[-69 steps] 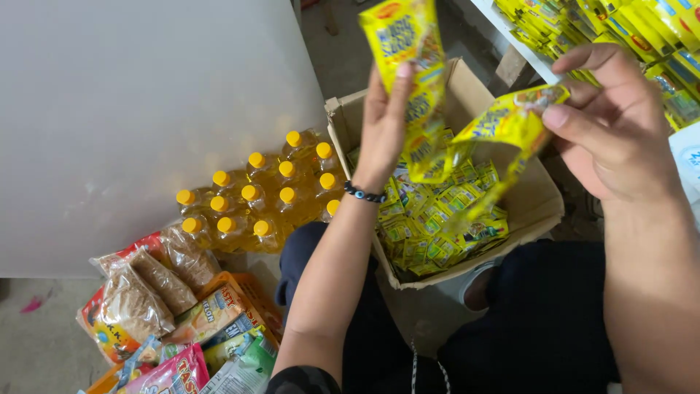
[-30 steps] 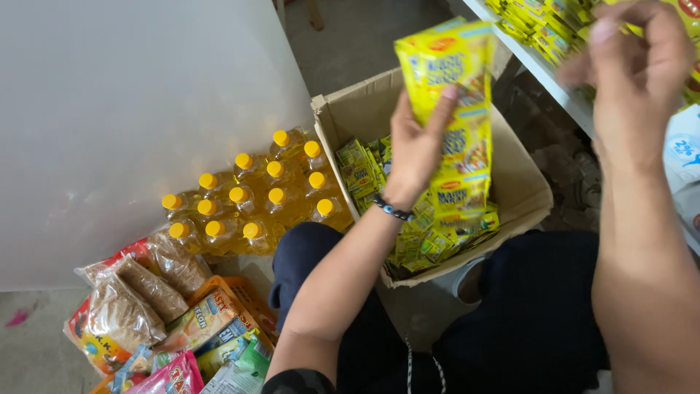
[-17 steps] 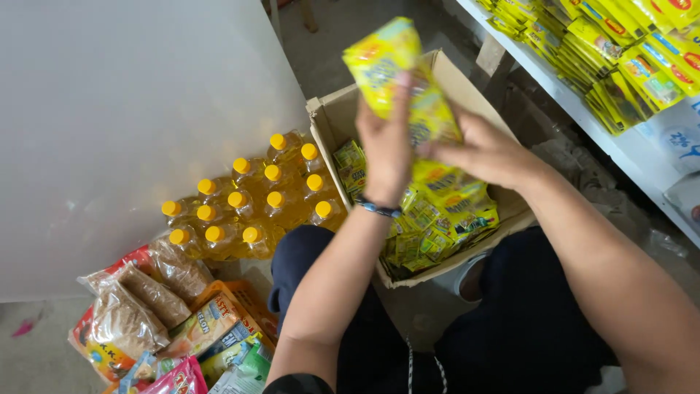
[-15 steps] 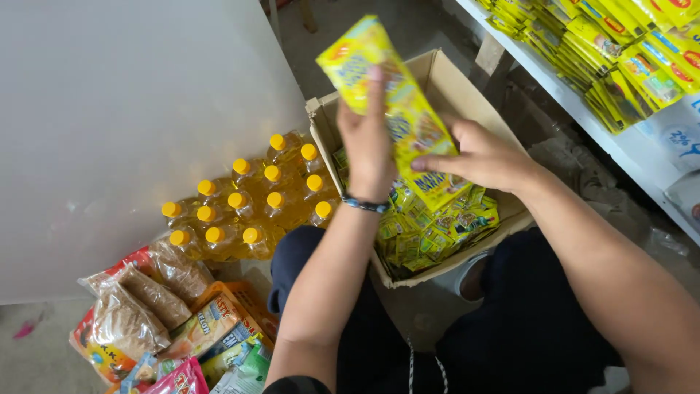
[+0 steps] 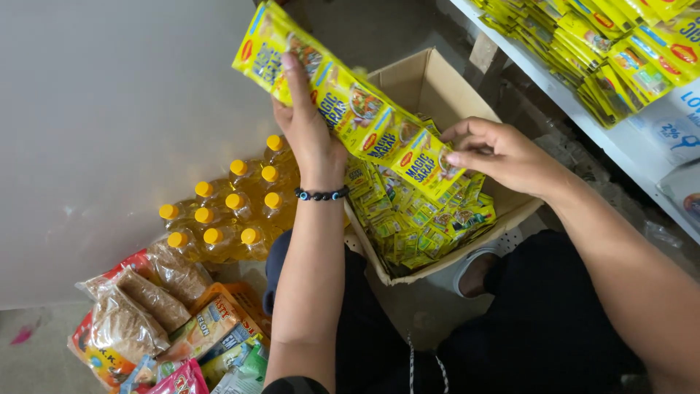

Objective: Restocking seasoning packets from a cardboard box onto a shelf.

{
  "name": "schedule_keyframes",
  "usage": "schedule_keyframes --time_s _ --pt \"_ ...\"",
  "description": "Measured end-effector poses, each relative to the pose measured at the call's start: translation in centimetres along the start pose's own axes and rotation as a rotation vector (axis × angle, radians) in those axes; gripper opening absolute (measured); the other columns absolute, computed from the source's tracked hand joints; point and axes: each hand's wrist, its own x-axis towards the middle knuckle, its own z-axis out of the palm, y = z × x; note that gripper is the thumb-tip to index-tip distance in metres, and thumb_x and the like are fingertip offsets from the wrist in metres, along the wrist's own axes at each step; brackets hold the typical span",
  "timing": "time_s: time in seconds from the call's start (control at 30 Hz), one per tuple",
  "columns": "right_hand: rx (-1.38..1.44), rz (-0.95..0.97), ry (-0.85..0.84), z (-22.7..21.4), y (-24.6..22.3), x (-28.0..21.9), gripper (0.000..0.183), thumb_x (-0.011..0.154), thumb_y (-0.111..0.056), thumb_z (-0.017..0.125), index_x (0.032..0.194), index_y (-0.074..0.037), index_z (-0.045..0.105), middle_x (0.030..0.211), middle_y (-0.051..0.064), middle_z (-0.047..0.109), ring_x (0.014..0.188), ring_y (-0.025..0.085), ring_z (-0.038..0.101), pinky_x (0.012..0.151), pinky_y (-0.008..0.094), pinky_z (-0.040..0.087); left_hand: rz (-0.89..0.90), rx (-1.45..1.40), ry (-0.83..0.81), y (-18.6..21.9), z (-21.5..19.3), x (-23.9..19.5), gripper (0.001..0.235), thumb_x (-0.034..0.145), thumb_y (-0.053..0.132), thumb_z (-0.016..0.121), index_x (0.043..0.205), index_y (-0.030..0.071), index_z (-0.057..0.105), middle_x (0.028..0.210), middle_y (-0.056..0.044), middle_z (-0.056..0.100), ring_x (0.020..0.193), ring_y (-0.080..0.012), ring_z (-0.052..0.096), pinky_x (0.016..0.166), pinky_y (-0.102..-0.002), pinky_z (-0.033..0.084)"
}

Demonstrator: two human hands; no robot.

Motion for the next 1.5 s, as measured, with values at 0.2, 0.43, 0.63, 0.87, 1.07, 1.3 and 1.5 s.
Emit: schedule_keyframes --time_s 0.2,0.43,0.63,0.87,1.07,1.3,1.5 --pt "-0.283 -0.242 0.128 1.2 -0.9 -1.1 0.027 0.094 -0.021 0.073 0.115 -0.005 0.07 0.095 0.005 0.071 0.082 0.012 0.067 0.073 0.028 0.056 -0.119 0.028 -0.126 0.4 1.9 -0.9 0.044 0.1 0.037 0.07 0.127 0.003 0.061 0.109 -0.004 0.069 0.092 -0.0125 0.069 0.081 -0.033 0.06" --pt "-0.123 0.025 0.075 3.3 -1.4 -1.2 0.03 0.091 -0.03 0.07 0.11 -0.006 0.067 0.07 0.002 0.071 0.055 0.009 0.065 0.049 0.025 0.052 -0.058 0.008 -0.152 0.4 1.6 -0.9 0.041 0.103 0.035 0.069 0.126 0.002 0.059 0.108 -0.004 0.068 0.091 -0.0133 0.068 0.08 -0.034 0.059" --pt "-0.515 -0.3 0.385 5.1 -4.1 -3.9 0.031 0.093 -0.029 0.076 0.088 -0.002 0.064 0.072 0.007 0.069 0.062 0.017 0.068 0.055 0.033 0.052 0.09 0.089 -0.005 -1.1 1.3 -1.2 0.044 0.103 0.038 0.069 0.127 0.003 0.057 0.109 -0.004 0.068 0.092 -0.0111 0.066 0.08 -0.032 0.057" --pt "-0.636 -0.583 0.531 6.0 -5.1 -4.7 0.029 0.093 -0.018 0.082 0.106 -0.003 0.061 0.092 0.013 0.071 0.077 0.025 0.072 0.066 0.036 0.055 -0.044 0.01 -0.034 -0.9 1.1 -0.6 0.052 0.102 0.045 0.066 0.129 0.002 0.058 0.109 -0.004 0.067 0.095 -0.0122 0.066 0.084 -0.033 0.057" --pt "-0.132 -0.423 0.304 4.8 -4.9 -3.3 0.075 0.097 -0.013 0.069 0.157 -0.003 0.026 0.128 0.014 0.067 0.108 0.02 0.073 0.082 0.032 0.062 -0.252 -0.137 -0.245 0.0 1.5 -1.2 0.051 0.1 0.045 0.066 0.129 0.004 0.057 0.11 -0.008 0.069 0.096 -0.0181 0.07 0.087 -0.037 0.06" --pt "-0.263 -0.211 0.191 3.1 -4.5 -2.9 0.063 0.097 -0.022 0.069 0.152 -0.01 0.041 0.126 0.014 0.067 0.104 0.02 0.071 0.081 0.032 0.062 -0.271 -0.056 -0.28 -0.3 2.2 -2.1 0.047 0.103 0.042 0.067 0.13 0.005 0.059 0.109 -0.005 0.068 0.091 -0.0141 0.069 0.082 -0.034 0.059" --pt "-0.394 -0.13 0.285 2.8 -3.0 -2.1 0.06 0.091 -0.027 0.078 0.144 -0.013 0.054 0.125 0.012 0.064 0.102 0.018 0.07 0.085 0.031 0.061 -0.151 0.0 -0.14 -0.9 3.0 -3.1 0.044 0.103 0.04 0.067 0.128 0.005 0.059 0.108 -0.003 0.066 0.092 -0.0114 0.065 0.081 -0.031 0.057"
